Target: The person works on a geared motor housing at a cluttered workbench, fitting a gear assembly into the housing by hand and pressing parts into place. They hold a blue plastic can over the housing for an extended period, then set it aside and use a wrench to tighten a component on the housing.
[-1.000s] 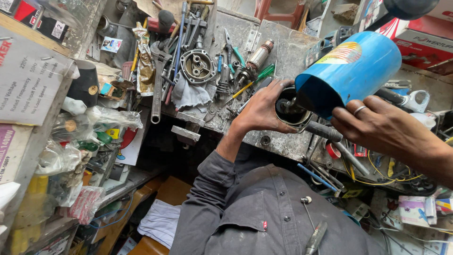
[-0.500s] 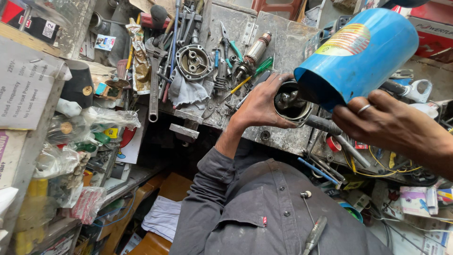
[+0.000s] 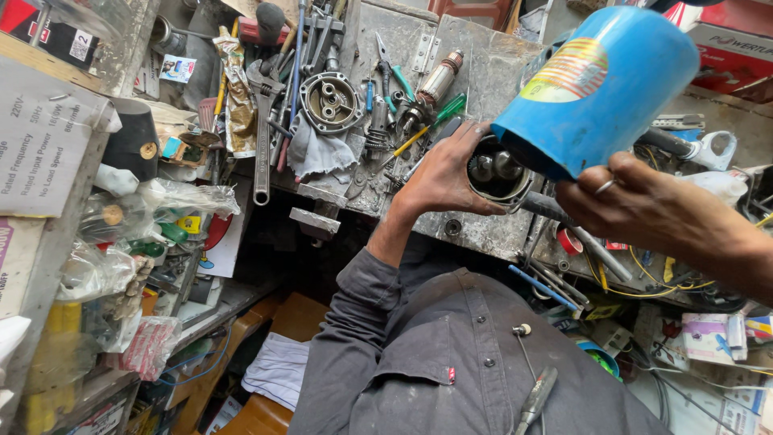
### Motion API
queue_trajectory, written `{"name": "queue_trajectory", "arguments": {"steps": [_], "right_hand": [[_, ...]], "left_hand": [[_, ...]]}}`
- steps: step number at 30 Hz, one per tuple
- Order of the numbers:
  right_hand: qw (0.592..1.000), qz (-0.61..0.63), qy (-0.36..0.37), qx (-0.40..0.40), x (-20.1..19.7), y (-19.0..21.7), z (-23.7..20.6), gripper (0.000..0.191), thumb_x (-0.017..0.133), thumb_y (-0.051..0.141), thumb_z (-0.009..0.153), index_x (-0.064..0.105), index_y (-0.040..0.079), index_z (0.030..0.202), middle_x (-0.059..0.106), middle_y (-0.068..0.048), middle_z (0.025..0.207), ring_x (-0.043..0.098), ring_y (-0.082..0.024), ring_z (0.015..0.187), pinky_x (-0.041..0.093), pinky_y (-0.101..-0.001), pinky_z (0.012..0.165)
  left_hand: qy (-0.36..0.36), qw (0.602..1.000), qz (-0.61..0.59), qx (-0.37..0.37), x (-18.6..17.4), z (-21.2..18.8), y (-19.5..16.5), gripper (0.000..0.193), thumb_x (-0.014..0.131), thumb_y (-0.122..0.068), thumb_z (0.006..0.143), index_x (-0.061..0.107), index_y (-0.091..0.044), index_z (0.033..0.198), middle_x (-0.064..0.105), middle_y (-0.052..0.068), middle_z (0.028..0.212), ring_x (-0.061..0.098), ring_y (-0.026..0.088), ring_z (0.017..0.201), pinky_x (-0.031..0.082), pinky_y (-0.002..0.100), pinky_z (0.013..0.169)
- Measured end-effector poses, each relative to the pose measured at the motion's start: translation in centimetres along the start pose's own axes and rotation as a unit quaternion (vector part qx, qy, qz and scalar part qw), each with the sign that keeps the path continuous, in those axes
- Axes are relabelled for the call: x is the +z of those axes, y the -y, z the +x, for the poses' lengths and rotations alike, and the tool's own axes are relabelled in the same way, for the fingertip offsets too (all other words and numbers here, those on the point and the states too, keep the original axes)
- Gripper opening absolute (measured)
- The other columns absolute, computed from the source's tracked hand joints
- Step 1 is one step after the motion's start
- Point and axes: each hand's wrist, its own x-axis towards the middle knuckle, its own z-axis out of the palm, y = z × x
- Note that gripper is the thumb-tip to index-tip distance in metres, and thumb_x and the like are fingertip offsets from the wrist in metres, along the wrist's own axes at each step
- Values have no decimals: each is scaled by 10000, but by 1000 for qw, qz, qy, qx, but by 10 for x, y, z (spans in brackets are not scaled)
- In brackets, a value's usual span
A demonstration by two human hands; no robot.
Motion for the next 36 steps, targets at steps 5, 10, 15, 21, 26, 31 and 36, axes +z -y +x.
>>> {"name": "queue_trajectory", "arguments": {"steps": [5,10,15,21,26,31,36], "right_hand": [[998,-7,39,-47,0,6,13,333,652,210,852,671,120,1172,514,25,900,500,-186,950,425,-333,805],[996,-7,44,-74,-1,12,19,436,629,237,826,650,115,1244,557,8,999,521,-195,1033,427,-386,884],[993,-4,62,-99,1,18,22,527,621,270,860,580,85,1352,563,-24,1052,509,-223,1097,424,-427,968],[991,-5,70,-114,0,20,25,703,644,260,797,493,101,1464,518,-29,1242,482,-241,1194,393,-463,1060],[996,45,26,-67,12,26,20,609,705,256,765,566,216,1356,498,-8,1283,458,-245,1181,400,-465,1064],[987,137,-81,33,35,42,15,469,735,271,827,686,301,1292,509,2,1098,431,-251,1104,426,-452,1028],[964,157,-179,119,53,57,15,389,742,225,870,689,263,1254,539,12,1241,483,-215,1122,431,-451,1031]], "left_hand": [[-5,1000,-4,7,-1,-1,-1,1138,997,-458,535,473,-24,1448,628,164,1268,648,380,1186,540,445,1006],[1,1000,-16,-3,-4,-2,-2,1141,992,-462,529,468,-24,1443,612,164,1271,647,369,1166,544,447,979],[13,1000,-1,22,-6,-3,1,926,986,-447,568,612,-57,1320,628,134,1270,623,349,1177,544,453,985],[2,998,10,59,-5,-4,6,837,986,-457,583,665,-69,1252,641,114,1258,602,338,1184,541,451,984],[11,1000,-7,11,-7,-7,5,886,978,-471,556,652,-72,1277,631,129,1232,642,317,1130,553,445,958],[4,1000,5,24,-9,-7,1,918,983,-461,553,624,-63,1299,627,142,1247,652,341,1124,560,455,956],[2,1000,-5,18,-9,-6,1,943,985,-463,549,611,-55,1313,618,151,1262,658,343,1130,561,456,959]]}}
